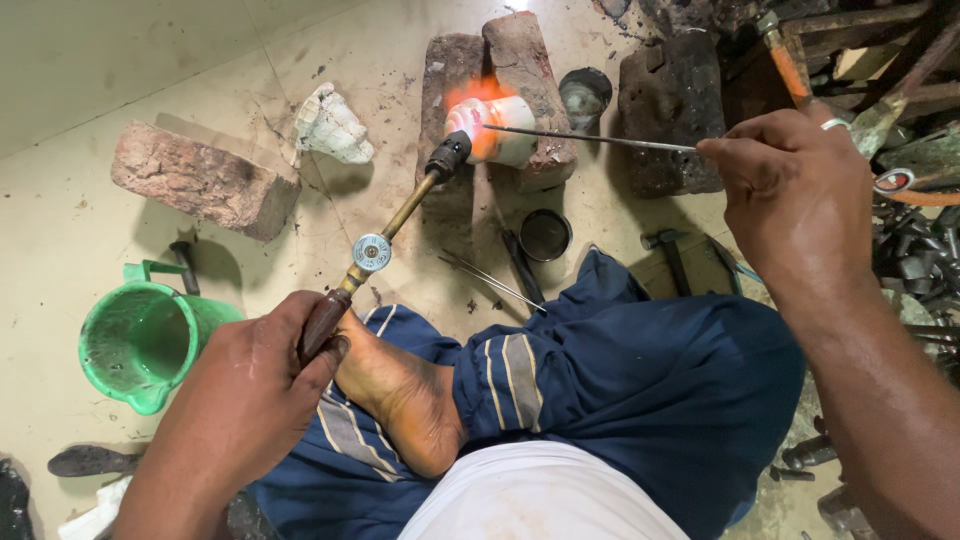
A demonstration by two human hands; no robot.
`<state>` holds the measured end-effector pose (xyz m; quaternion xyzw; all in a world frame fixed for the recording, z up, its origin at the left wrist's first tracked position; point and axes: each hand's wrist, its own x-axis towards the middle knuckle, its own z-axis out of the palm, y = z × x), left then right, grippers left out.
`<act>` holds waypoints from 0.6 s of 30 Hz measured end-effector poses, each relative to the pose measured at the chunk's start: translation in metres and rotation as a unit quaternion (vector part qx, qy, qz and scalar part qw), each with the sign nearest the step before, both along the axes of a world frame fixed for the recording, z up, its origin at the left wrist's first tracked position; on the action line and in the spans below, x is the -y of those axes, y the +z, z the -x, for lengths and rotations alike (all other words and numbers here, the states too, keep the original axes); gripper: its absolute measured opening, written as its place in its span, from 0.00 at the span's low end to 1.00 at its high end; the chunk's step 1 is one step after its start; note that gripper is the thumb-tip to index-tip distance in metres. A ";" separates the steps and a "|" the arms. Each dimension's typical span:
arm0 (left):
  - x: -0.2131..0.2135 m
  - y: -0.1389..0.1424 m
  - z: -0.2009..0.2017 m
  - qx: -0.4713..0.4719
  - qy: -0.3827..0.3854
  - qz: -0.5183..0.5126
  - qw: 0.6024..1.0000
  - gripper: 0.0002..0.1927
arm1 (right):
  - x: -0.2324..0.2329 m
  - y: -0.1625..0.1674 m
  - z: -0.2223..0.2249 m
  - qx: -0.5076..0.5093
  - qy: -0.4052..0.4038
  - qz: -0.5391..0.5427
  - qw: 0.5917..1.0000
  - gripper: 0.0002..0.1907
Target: The person uses a blowtorch to heat a white ceramic object resting on bricks. They hold the torch in one hand and a metal rod in the other, applying heat to the object's surface and occasionally touching it with the rod.
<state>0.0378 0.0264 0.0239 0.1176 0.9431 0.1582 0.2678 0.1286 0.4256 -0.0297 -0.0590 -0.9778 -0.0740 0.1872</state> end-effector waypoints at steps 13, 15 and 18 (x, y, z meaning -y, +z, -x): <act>0.006 -0.001 0.000 0.006 0.022 -0.010 1.000 0.21 | -0.006 -0.018 -0.012 -0.005 0.006 0.088 0.996 0.06; 0.005 -0.002 0.000 0.035 0.030 0.024 0.999 0.19 | -0.007 -0.019 -0.013 -0.001 0.001 0.087 0.996 0.07; 0.004 -0.001 -0.001 0.023 0.022 0.026 0.999 0.21 | -0.006 -0.022 -0.011 0.002 0.002 0.056 0.998 0.07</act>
